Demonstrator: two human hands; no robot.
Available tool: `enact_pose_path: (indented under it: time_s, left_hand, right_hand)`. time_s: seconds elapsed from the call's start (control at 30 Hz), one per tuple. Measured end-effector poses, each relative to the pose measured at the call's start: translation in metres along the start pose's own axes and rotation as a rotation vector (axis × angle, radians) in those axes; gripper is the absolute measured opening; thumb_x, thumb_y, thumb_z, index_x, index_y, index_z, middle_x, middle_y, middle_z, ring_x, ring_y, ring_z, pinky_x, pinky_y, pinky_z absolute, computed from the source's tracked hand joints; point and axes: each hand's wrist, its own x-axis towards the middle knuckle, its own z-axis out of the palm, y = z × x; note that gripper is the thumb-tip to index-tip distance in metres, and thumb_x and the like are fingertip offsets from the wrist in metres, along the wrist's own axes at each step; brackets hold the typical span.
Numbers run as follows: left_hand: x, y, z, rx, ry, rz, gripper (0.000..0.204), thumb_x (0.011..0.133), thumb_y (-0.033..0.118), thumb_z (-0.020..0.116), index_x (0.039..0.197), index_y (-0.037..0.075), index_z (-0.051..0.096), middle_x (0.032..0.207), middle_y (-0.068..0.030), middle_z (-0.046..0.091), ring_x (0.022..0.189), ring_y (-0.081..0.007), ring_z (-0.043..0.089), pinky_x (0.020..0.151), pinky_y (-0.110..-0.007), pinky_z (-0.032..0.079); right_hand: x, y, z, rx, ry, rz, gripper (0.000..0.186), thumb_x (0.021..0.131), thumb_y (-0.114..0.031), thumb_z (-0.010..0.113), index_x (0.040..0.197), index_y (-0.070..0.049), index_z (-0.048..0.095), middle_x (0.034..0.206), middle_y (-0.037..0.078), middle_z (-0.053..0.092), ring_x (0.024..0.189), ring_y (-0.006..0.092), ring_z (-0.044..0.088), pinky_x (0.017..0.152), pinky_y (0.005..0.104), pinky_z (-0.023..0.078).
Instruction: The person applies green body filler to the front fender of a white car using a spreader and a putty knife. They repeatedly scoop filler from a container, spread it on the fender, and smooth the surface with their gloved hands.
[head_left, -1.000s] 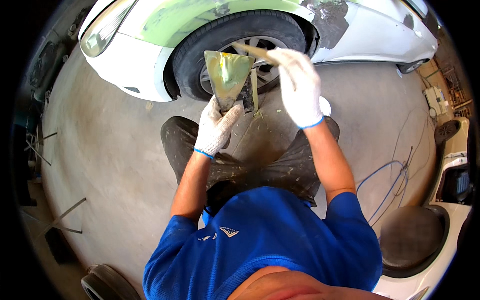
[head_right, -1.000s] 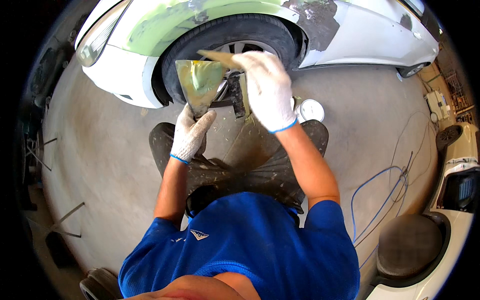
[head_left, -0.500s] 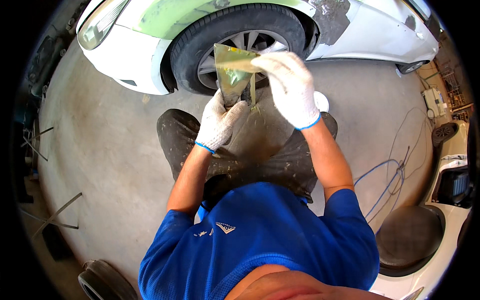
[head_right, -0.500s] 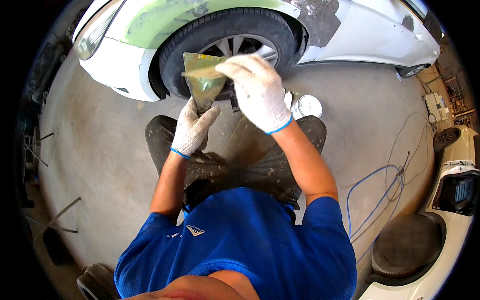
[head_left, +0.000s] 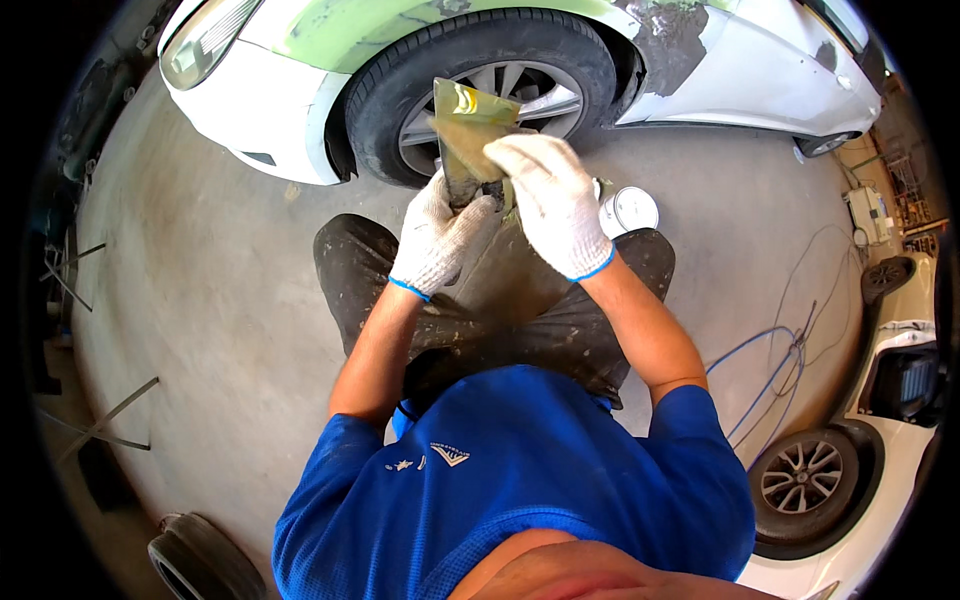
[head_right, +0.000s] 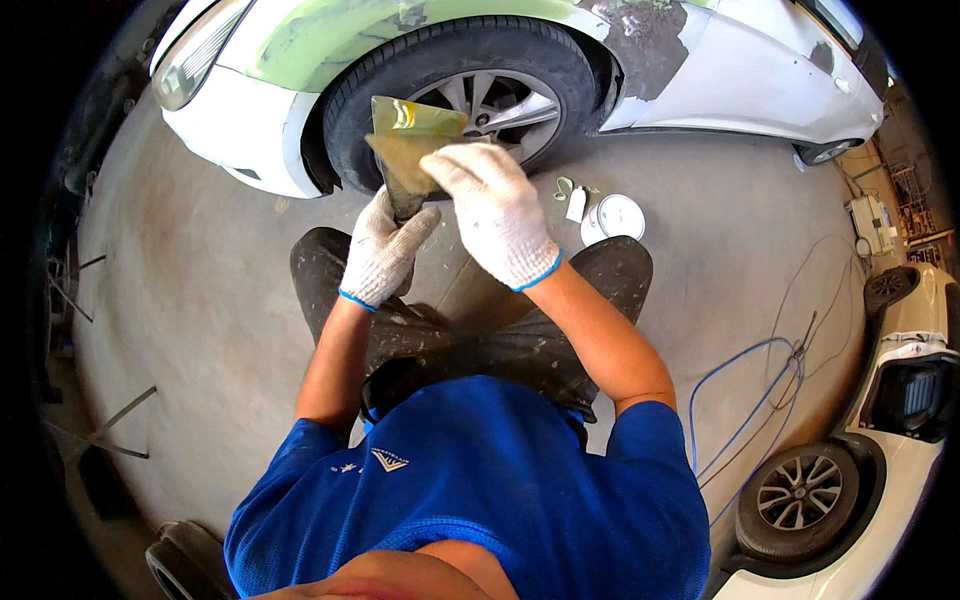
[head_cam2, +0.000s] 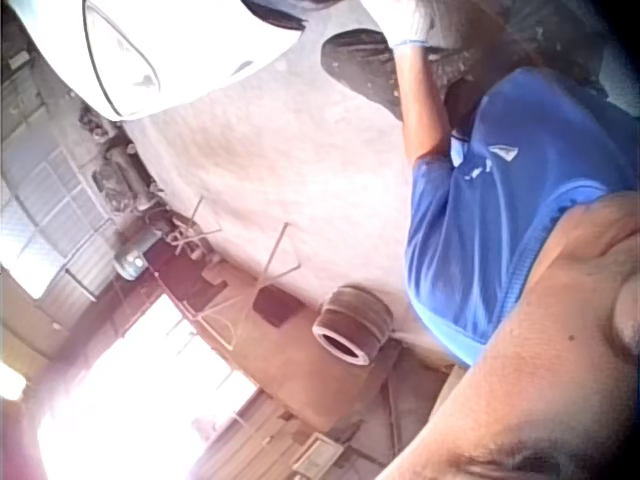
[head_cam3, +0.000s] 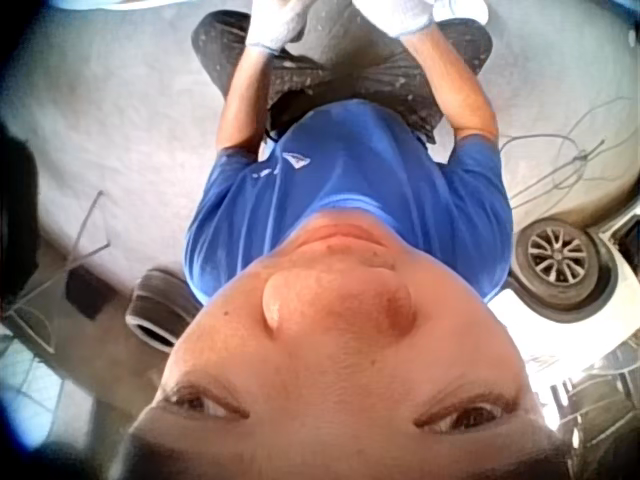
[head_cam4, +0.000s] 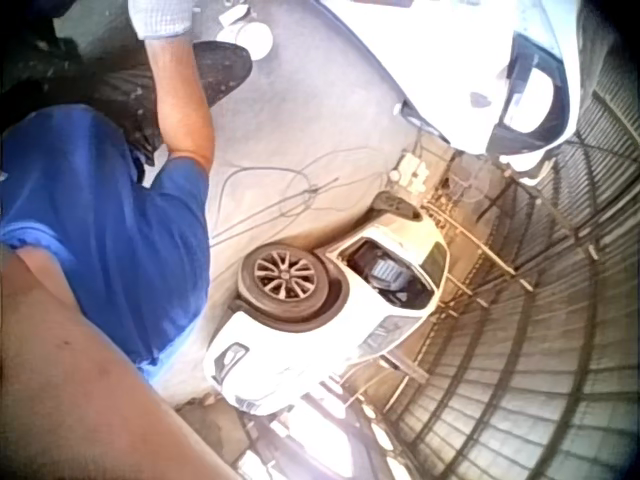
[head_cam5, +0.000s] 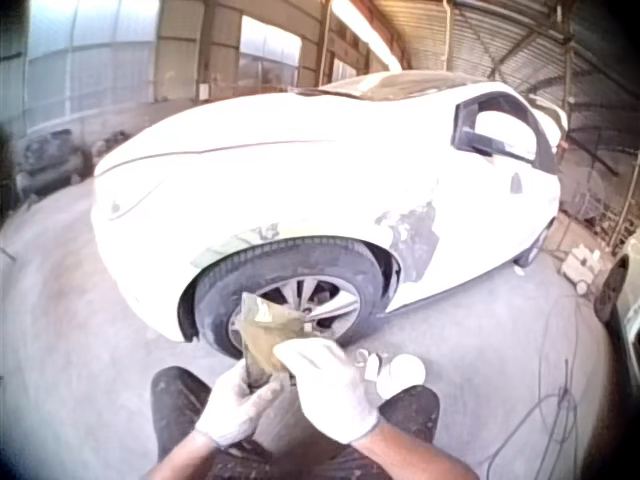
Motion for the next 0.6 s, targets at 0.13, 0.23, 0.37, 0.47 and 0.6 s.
enact_pose_path:
  time_s: [0.13, 0.23, 0.37, 0.47, 0.6]
  left_hand:
    - [-0.002, 0.0, 0.002, 0.041, 0.027, -0.007, 0.039, 0.094, 0.009, 0.07, 0.13, -0.001, 0.059, 0.11, -0.0022, 0.067, 0.095, -0.0084, 0.057, 0.086, -0.027, 0.049]
    - [-0.003, 0.006, 0.005, 0.128, 0.017, -0.029, 0.039, 0.094, 0.011, 0.07, 0.129, -0.001, 0.06, 0.109, -0.0027, 0.067, 0.094, -0.0089, 0.057, 0.086, -0.027, 0.049]
    - [-0.002, 0.0, 0.003, 0.116, 0.012, 0.019, 0.04, 0.093, 0.011, 0.071, 0.129, -0.002, 0.06, 0.106, -0.0023, 0.067, 0.092, -0.0093, 0.057, 0.085, -0.027, 0.05]
    - [-0.003, -0.003, 0.006, 0.034, -0.003, -0.013, 0.041, 0.092, 0.01, 0.071, 0.13, -0.002, 0.06, 0.105, -0.0014, 0.067, 0.091, -0.0092, 0.057, 0.082, -0.027, 0.05]
    - [-0.004, 0.021, 0.008, 0.088, -0.048, -0.074, 0.043, 0.094, 0.01, 0.07, 0.133, -0.003, 0.058, 0.118, -0.0087, 0.069, 0.106, -0.0122, 0.062, 0.097, -0.03, 0.05]
  right_hand:
    - [0.01, 0.004, -0.017, 0.098, 0.081, 0.098, 0.034, 0.084, 0.005, 0.063, 0.114, -0.008, 0.072, 0.11, 0.011, 0.069, 0.104, 0.0318, 0.065, 0.094, 0.0415, 0.055]
    - [0.015, -0.001, -0.012, -0.012, 0.067, 0.072, 0.033, 0.085, 0.004, 0.063, 0.114, -0.008, 0.072, 0.109, 0.01, 0.07, 0.101, 0.031, 0.067, 0.091, 0.0402, 0.055]
    - [0.02, 0.005, -0.021, 0.031, 0.034, 0.012, 0.033, 0.084, 0.005, 0.065, 0.112, -0.01, 0.074, 0.106, 0.008, 0.071, 0.098, 0.0287, 0.068, 0.089, 0.0383, 0.056]
    - [0.034, 0.02, -0.027, 0.177, 0.138, -0.046, 0.029, 0.086, 0.006, 0.065, 0.109, -0.01, 0.076, 0.104, 0.008, 0.071, 0.096, 0.0274, 0.068, 0.087, 0.037, 0.056]
    - [0.026, 0.041, -0.019, 0.153, 0.019, 0.156, 0.028, 0.089, 0.004, 0.061, 0.112, -0.007, 0.074, 0.104, 0.011, 0.071, 0.097, 0.031, 0.068, 0.088, 0.0395, 0.056]
